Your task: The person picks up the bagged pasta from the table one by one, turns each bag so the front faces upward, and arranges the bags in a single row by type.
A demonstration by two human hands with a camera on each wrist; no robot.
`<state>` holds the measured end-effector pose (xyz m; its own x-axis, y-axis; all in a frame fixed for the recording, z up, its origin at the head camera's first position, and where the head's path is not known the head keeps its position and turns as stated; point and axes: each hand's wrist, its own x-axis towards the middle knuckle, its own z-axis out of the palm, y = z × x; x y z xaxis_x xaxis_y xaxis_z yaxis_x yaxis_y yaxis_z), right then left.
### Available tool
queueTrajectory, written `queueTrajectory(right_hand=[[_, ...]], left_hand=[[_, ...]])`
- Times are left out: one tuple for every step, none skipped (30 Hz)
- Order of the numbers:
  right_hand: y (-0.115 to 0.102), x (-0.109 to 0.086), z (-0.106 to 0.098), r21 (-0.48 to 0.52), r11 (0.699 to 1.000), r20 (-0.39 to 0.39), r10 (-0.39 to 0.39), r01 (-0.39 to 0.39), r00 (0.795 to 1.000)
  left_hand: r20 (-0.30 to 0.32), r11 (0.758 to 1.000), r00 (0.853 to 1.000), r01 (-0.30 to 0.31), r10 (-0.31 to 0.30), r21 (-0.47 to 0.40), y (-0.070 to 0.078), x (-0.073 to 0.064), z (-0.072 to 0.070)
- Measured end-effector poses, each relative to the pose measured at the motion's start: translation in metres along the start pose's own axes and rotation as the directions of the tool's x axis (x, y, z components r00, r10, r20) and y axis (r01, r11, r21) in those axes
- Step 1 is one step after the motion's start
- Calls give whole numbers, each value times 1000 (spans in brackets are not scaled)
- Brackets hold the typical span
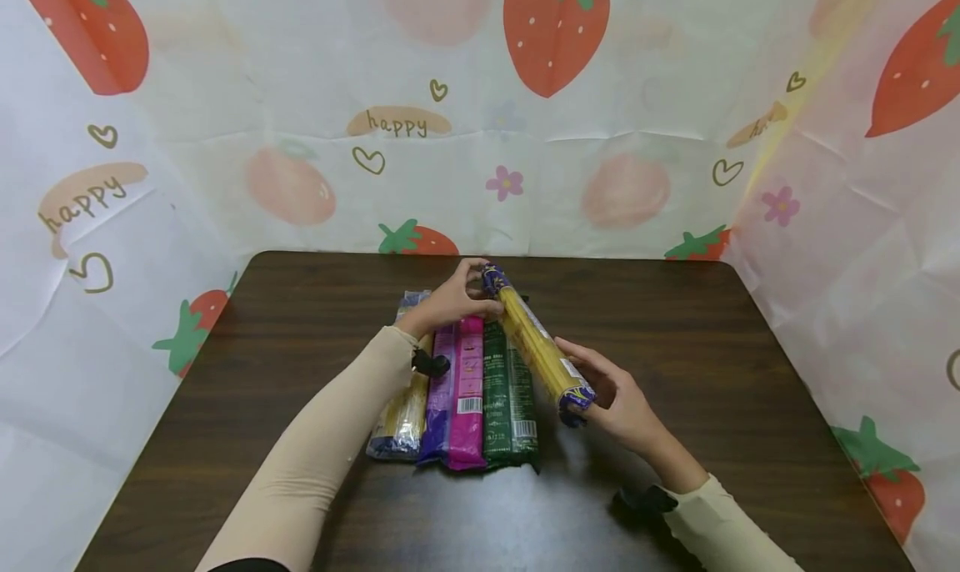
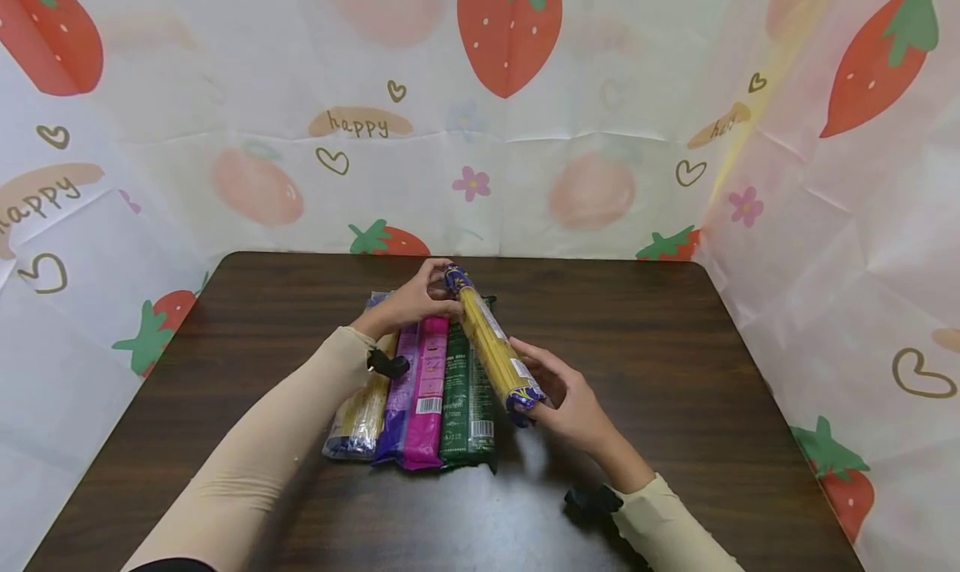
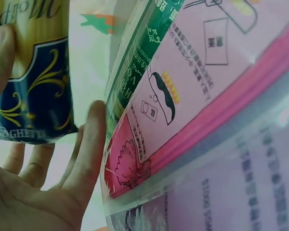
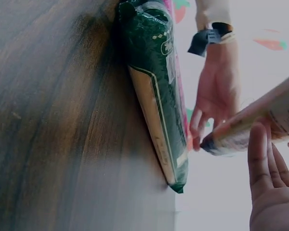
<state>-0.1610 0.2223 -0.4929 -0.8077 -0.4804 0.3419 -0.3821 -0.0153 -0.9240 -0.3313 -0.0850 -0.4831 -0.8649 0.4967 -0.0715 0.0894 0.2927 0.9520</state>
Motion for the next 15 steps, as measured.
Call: queueTrajectory(right_hand=[[-1, 0, 1, 7, 1000, 2, 8, -8, 1000], [-1, 0, 1, 13, 1000, 11, 7, -7, 1000], [-1, 0, 2, 20, 1000, 17, 11, -11, 1000], [-1, 0, 2, 25, 1000, 23, 16, -17, 1000], [-1, 1, 3, 29, 999, 28, 19, -19, 999], [-1, 1, 4, 29, 999, 32, 20, -21, 999], [-1, 1, 5, 30, 999, 33, 24, -25, 999], [-1, 1, 5, 27, 999, 34, 24, -25, 999], [-1, 2, 6, 22, 999, 29, 29, -29, 999], [-1, 2, 6, 12, 1000, 25, 26, -26, 999], [-1, 2, 6, -1, 1000, 21, 22, -22, 1000], [-1, 3, 6, -10, 1000, 19, 21, -21, 1000], [-1, 3, 6, -18, 1000, 18, 22, -21, 1000], [-2, 3, 7, -20, 1000, 18, 24, -23, 1000], [-2, 3, 7, -20, 999, 21, 27, -26, 999]], left_hand=[[-6, 1000, 1000, -1, 1, -10, 0, 0, 0], [-13, 1000, 1000, -2, 2, -11, 0, -1, 0], [-19, 1000, 1000, -4, 4, -14, 0, -1, 0], [-26, 1000, 1000, -7, 6, -16, 0, -1, 0], [-36, 1000, 999, -8, 8, -7, 0, -1, 0], [-42, 1000, 999, -11, 11, -11, 0, -1, 0], [-47, 1000, 999, -12, 12, -13, 0, -1, 0], [-50, 1000, 999, -12, 11, -14, 0, -1, -1], [-51, 1000, 999, -10, 9, -18, 0, -1, -1], [-51, 1000, 999, -9, 8, -22, 1, -2, -1], [-49, 1000, 999, -7, 6, -24, 1, -2, -1], [-47, 1000, 999, -4, 2, -25, 1, -2, -1], [-46, 1000, 999, 0, -1, -27, 1, -2, -2], [-47, 1000, 999, 2, -3, -24, 1, -3, -2], [-49, 1000, 999, 5, -6, -22, 1, -3, -2]])
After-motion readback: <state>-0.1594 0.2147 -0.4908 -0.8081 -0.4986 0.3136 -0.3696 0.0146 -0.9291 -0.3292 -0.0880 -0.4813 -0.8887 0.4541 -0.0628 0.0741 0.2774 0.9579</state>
